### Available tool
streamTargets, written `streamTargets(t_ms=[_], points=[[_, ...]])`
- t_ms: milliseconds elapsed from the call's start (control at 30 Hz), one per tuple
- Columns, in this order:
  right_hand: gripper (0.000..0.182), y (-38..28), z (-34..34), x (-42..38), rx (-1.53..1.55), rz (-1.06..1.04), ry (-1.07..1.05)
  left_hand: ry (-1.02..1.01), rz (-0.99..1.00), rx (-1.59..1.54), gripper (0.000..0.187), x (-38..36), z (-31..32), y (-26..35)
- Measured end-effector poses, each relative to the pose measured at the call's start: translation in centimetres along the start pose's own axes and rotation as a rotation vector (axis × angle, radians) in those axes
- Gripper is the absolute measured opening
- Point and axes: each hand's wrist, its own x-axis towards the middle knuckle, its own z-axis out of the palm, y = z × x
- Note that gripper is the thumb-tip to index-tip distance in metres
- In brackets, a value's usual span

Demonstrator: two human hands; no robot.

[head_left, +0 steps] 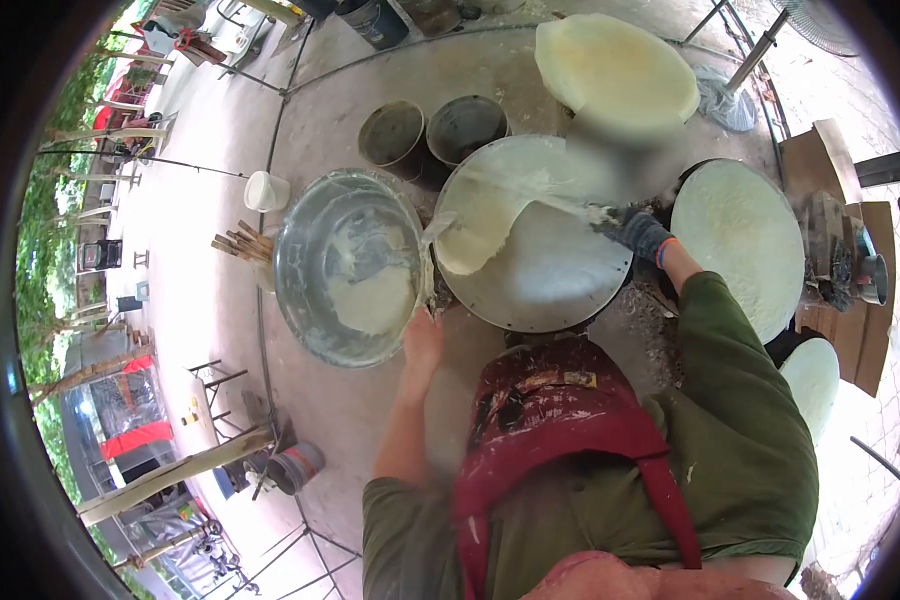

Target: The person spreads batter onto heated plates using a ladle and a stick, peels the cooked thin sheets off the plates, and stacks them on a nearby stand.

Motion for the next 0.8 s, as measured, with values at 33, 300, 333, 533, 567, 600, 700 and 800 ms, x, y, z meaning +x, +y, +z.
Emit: streamTargets(t_ms=[33, 300, 333, 533, 567, 600, 700, 800], points=[[0.033, 0.9, 1.5, 1.1, -0.050, -0.248, -0.029, -0.029, -0.014, 0.047, 0.027, -0.6, -0.3, 0.4], [0.029, -4.2, 3.6, -8.0, 0.578, 0.147, -0.245, -0.217, 0.106, 0.069, 0.025, -9.6, 0.7, -3.8], [0.026, -3.4, 4.8, -10.2, 0.637, 0.237, -0.206, -0.246, 0.122, 0.023, 0.026, -10.9, 0.7, -3.6], [0.044, -12.4, 17.3, -14.9, 1.956, 0.256, 0.055, -0.358, 0.468, -0.223, 0.025, -7.5, -2.1, -5.5], [0.048, -13.2, 20.6, -12.6, 2.052, 0.139, 0.027, -0.346, 0.560, -0.334, 0.025, -6.9, -4.1, -5.9], [0.052, -14.2, 23.6, -9.9, 2.142, 0.017, -0.007, -0.293, 0.501, -0.400, 0.024, -6.7, -4.9, -7.2], [0.037, -24.9, 24.9, -2.6, 1.749, 0.296, 0.281, -0.170, 0.325, -0.660, 0.018, -6.0, -6.8, -10.9], [0.031, -24.2, 32.0, 4.3, 0.839, 0.555, 0.517, -0.138, 0.146, -0.984, 0.012, -6.4, -8.9, -13.9]])
